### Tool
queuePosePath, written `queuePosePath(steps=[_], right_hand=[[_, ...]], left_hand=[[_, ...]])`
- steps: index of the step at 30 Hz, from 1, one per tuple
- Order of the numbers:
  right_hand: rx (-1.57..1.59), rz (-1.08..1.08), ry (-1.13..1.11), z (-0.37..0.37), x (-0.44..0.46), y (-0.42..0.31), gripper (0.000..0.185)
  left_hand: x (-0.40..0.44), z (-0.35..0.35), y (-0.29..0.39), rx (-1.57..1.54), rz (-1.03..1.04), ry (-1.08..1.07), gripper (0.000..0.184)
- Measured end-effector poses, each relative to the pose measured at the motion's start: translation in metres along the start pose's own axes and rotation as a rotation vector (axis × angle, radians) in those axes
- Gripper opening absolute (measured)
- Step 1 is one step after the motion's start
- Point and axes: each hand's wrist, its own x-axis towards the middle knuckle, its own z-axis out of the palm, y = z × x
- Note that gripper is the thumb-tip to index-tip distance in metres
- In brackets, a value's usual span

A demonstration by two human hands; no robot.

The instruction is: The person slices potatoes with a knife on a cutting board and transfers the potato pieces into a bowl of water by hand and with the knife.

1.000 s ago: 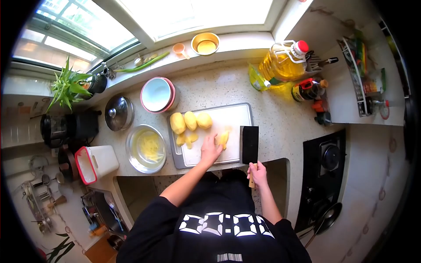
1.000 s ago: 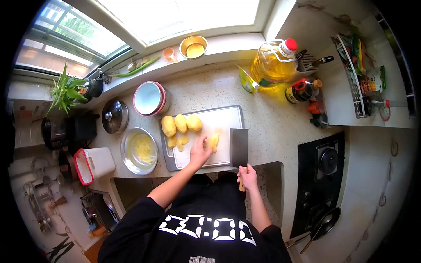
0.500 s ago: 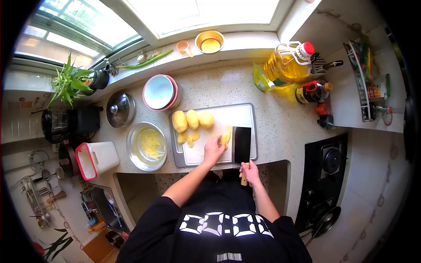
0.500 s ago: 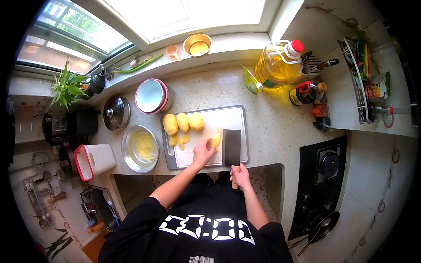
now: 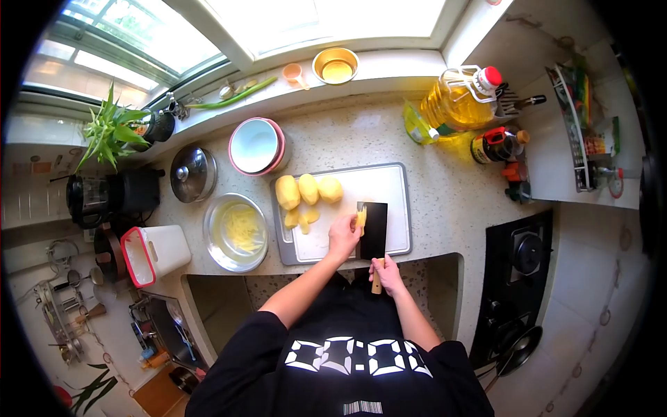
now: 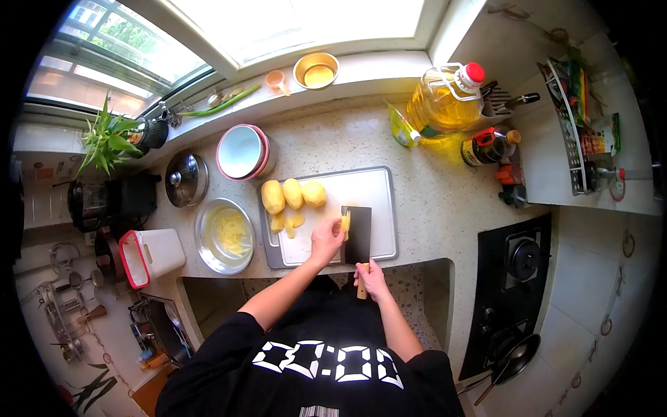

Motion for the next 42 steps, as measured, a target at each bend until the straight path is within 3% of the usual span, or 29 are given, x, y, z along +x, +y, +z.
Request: queuePosePath(steps=[6, 13, 26, 29, 35, 42], right_hand=[[0.007, -0.002, -0.024, 0.011, -0.007, -0.014, 0.025], [-0.061, -0.036, -0.141, 0.05, -0.018, -0.046, 0.023], [-0.277, -0.029, -0.411, 0.208, 0.011, -0.083, 0.023], [-0.319, -0.023, -0.431, 0.239, 0.018, -0.082, 0.023], [-0.357, 0.009, -0.455, 0.274, 0.021, -0.078, 0.023], [-0.347, 0.025, -0.456, 0.286, 0.017, -0.073, 0.025]], left_hand=[[-0.002, -0.014, 0.003, -0.05, 0.024, 0.041, 0.027], [-0.012, -0.084, 0.007, -0.089, 0.061, 0.161, 0.027], [-0.036, -0.219, -0.071, 0.035, -0.006, 0.499, 0.027], [-0.043, -0.25, -0.075, 0.33, 0.028, 0.421, 0.033], [-0.055, -0.277, -0.102, 0.344, 0.185, 0.273, 0.047], [-0.07, -0.285, -0.134, 0.256, 0.091, 0.246, 0.048]])
